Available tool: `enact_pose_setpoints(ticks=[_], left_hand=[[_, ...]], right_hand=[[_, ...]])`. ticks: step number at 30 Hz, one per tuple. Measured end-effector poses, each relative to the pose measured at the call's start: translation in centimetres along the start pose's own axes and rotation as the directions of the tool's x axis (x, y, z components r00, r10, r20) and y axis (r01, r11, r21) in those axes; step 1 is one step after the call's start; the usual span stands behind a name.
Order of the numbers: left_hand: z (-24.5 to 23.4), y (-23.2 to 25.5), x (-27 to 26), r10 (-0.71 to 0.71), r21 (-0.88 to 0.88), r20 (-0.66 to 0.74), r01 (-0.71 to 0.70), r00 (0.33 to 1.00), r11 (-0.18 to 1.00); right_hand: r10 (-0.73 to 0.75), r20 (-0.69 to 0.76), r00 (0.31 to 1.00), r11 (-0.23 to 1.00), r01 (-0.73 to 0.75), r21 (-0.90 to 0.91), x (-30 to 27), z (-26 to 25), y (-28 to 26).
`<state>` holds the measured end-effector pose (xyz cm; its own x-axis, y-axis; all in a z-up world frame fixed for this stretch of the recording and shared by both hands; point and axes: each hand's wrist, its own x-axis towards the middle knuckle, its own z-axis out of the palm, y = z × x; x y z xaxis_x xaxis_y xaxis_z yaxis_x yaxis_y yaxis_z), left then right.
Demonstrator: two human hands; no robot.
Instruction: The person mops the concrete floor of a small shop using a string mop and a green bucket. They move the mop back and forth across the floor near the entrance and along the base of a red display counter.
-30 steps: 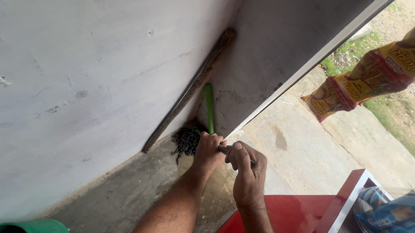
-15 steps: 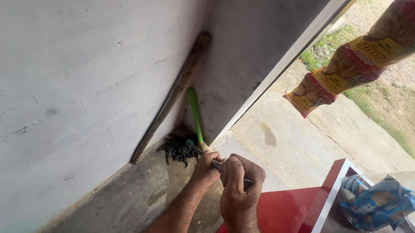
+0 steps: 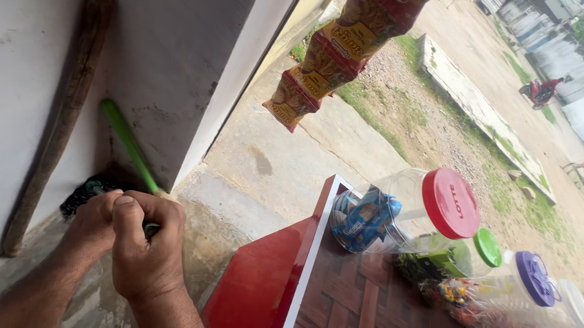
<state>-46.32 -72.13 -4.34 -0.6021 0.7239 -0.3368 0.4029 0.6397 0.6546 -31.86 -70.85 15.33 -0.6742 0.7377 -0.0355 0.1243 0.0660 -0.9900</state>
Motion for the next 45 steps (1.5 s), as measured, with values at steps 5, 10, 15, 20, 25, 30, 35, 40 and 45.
enact_pose_setpoints(ticks=[5,10,15,20,25,30,35,40,45], left_hand=[[3.4,1.4,0.1,0.063,-0.306,-0.039,-0.072,0.997,0.949],[0.8,1.8,0.2,0.125,-0.211,0.119,-0.098,0.985,0.973],[-4.4,1.2,-0.2,0.046,0.269,0.162,-0.089,0.986,0.959],[-1.5,0.7,-2.2,0.231,0.039,-0.112,-0.228,0.967,0.973],[0.9,4.6,-4.2,0.110,-0.203,0.021,-0.103,0.994,0.974],[2.0,8.4,-8.0,0.091,-0.348,0.058,-0.065,0.994,0.935],[2.1,6.4,-10.2,0.120,-0.190,0.245,-0.073,0.962,0.979],[1.2,2.7,-9.0,0.001,-0.129,0.182,0.022,0.983,0.991],[1.4,-2.8,-8.2,0.058,-0.011,0.053,-0.057,0.997,0.998]], right_hand=[[-0.310,-0.089,0.946,0.912,0.270,-0.308,-0.9,-1.9,-2.9],[-0.453,-0.036,0.891,0.854,0.422,-0.306,-1.3,-1.7,-4.1],[-0.042,-0.009,0.999,0.978,0.042,0.206,-0.3,-0.1,-3.4],[-0.110,-0.122,0.987,0.970,0.133,0.203,-1.0,0.8,-1.1],[-0.239,-0.106,0.965,0.949,0.255,0.187,-0.5,-3.2,-0.6],[-0.101,-0.115,0.988,0.987,0.114,0.110,-1.1,-5.4,-4.0],[-0.184,0.051,0.982,0.969,0.173,0.179,-4.5,-4.2,-5.5],[-0.232,-0.047,0.972,0.923,0.235,0.304,-4.2,-1.9,-3.6],[-0.209,-0.040,0.977,0.930,0.211,0.302,-5.4,0.6,-1.7]])
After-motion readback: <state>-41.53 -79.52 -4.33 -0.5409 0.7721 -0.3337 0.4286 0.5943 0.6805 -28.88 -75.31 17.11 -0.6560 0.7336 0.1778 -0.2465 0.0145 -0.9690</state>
